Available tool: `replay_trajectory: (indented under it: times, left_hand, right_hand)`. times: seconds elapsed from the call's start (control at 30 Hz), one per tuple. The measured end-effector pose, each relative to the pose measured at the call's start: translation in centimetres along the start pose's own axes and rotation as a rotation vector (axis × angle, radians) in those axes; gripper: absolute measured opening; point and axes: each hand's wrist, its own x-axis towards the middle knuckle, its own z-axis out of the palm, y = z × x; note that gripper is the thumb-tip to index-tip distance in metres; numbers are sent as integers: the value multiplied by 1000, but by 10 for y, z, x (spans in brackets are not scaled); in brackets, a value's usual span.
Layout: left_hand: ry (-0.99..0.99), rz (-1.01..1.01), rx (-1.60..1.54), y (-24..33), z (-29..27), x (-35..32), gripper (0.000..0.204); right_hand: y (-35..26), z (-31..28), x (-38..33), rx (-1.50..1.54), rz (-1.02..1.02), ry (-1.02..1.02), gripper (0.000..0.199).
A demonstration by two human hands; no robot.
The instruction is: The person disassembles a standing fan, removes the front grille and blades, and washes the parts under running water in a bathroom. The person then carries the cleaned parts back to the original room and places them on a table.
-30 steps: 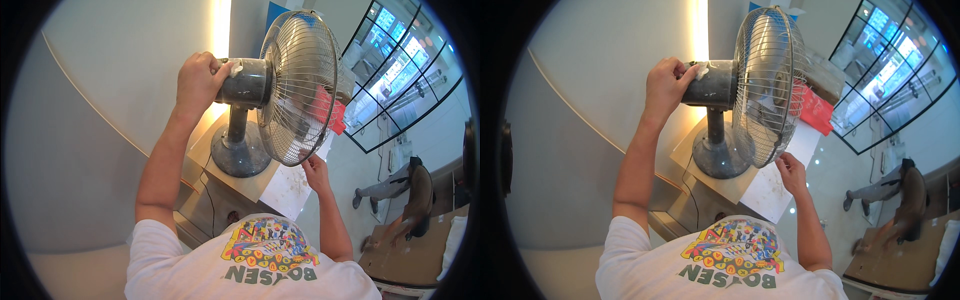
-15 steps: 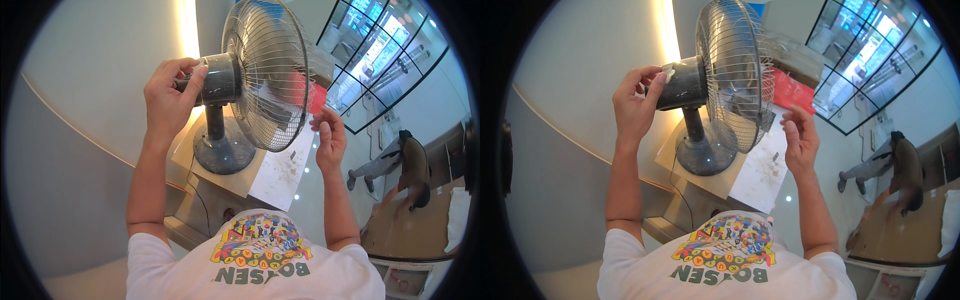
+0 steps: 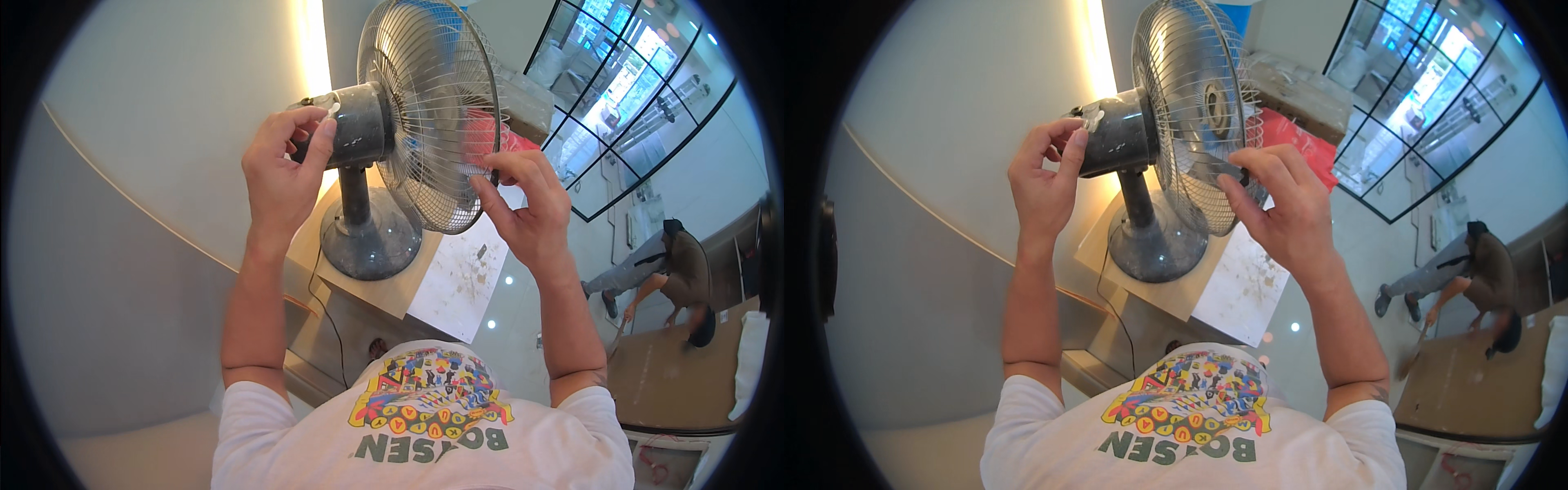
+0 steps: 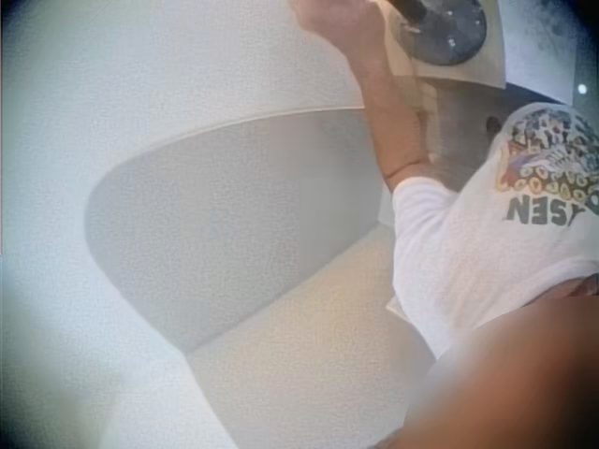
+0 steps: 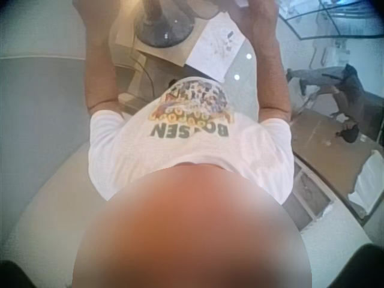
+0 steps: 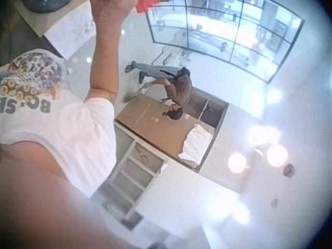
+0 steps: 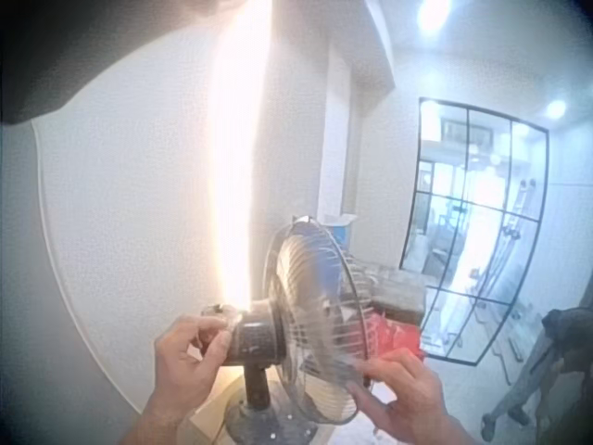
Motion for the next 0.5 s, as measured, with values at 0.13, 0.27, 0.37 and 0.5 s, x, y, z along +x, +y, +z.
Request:
replay_trajectory:
  times: [0.13, 0.27, 0.37, 0.5]
  left_hand:
    - [25, -107, -58, -3, 5, -30, 15]
    - [28, -169, -12, -9, 8, -62, 15]
    - [1, -271, -72, -8, 14, -88, 17]
    - [-134, -409, -120, 10, 35, -129, 25]
  right_hand:
    - [6, -5, -4, -21, -58, -26, 31]
    - [15, -12, 3, -116, -220, -54, 34]
    - [22, -22, 14, -171, -350, -157, 42]
    - [26, -38, 26, -198, -455, -294, 46]
